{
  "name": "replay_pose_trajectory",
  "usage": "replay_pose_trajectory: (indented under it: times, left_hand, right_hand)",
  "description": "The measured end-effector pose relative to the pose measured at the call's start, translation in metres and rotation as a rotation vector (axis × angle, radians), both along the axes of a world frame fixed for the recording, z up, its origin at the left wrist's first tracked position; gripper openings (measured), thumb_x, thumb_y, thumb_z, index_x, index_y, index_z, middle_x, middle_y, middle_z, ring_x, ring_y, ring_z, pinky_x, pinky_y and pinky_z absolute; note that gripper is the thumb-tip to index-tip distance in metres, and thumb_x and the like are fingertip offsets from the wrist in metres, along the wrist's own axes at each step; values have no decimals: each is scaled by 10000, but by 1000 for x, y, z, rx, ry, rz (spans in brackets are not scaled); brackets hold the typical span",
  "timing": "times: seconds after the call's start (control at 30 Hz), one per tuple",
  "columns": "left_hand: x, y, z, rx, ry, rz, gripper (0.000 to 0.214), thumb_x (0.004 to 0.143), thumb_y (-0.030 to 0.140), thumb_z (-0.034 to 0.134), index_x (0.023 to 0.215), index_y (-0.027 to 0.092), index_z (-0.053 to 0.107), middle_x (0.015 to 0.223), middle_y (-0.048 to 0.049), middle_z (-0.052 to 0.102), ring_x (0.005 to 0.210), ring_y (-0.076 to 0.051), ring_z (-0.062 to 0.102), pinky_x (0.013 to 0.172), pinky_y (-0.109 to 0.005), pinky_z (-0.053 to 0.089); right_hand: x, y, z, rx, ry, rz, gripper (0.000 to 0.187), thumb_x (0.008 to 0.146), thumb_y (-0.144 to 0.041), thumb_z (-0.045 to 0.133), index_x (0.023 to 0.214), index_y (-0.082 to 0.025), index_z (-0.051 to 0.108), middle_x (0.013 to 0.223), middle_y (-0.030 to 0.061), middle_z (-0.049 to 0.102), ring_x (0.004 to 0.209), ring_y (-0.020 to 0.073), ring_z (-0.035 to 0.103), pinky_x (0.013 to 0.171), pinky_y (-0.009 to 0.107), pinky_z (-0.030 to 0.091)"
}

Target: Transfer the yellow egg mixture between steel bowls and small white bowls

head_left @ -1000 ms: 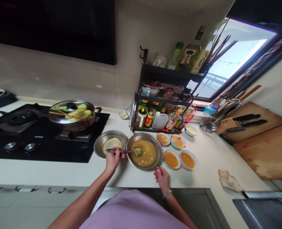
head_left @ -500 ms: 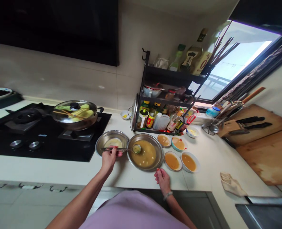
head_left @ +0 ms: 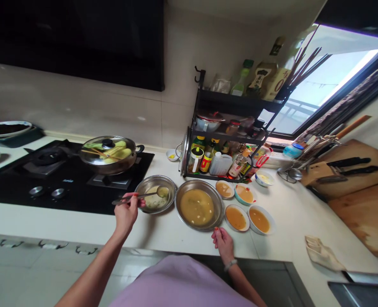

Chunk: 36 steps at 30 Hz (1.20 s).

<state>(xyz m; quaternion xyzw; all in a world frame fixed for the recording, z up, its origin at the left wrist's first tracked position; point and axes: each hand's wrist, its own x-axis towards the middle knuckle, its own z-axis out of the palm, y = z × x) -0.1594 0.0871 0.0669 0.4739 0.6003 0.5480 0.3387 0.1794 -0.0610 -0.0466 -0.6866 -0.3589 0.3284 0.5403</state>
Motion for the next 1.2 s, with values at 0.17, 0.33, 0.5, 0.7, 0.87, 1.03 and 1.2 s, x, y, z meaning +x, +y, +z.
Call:
replay_pose_trajectory:
  times: [0.17, 0.33, 0.5, 0.7, 0.87, 1.03, 1.2]
  left_hand:
    - [-6, -13, -12, 227, 356, -116, 232, 852, 349, 479, 898, 163, 610, 694, -59, 692, 569, -179, 675, 572, -271, 530]
    - [1, -20, -11, 374, 401, -178, 177, 836, 321, 523, 903, 188, 619, 733, -52, 668, 661, -178, 665, 702, -291, 537]
    - [27, -24, -8, 178, 133, -133, 202, 856, 346, 502, 949, 196, 600, 684, -45, 686, 609, -199, 683, 613, -294, 548]
    - [68, -35, -16, 198, 120, -427, 152, 837, 301, 534, 902, 202, 630, 711, -53, 670, 595, -186, 659, 592, -290, 533]
    - [91, -34, -29, 213, 167, -543, 177, 834, 313, 522, 865, 189, 644, 708, -41, 658, 585, -177, 644, 600, -303, 520]
    - [96, -22, -39, -13, -83, -382, 214, 809, 366, 551, 861, 167, 608, 568, -39, 674, 509, -217, 666, 535, -321, 531]
    - [91, -13, -43, -146, -257, -267, 231, 782, 392, 578, 773, 162, 594, 544, -69, 682, 496, -238, 679, 520, -341, 559]
  right_hand:
    - [-1, 0, 1, -13, -8, -10, 545, 700, -732, 556, 626, -192, 565, 537, 1, 568, 415, 112, 475, 344, 209, 384]
    - [-2, 0, 3, -6, 0, -13, 546, 701, -728, 568, 625, -187, 573, 539, 3, 569, 424, 113, 475, 348, 209, 378]
    - [-2, 0, 3, -2, 10, -12, 542, 711, -719, 573, 607, -187, 562, 507, -10, 542, 401, 101, 444, 346, 206, 359]
    - [-2, 0, 2, 26, 23, -5, 538, 703, -720, 584, 622, -188, 565, 529, -6, 555, 409, 103, 454, 338, 201, 359]
    - [-1, 0, 2, 22, 19, -10, 552, 693, -735, 578, 621, -188, 561, 516, -8, 548, 401, 102, 449, 336, 202, 366]
    - [-1, -1, 2, 16, 22, -18, 548, 697, -733, 575, 627, -190, 562, 520, -6, 557, 400, 103, 455, 340, 203, 378]
    - [0, -1, 0, 14, 26, -31, 541, 693, -727, 585, 638, -189, 568, 534, 0, 573, 403, 104, 460, 335, 203, 378]
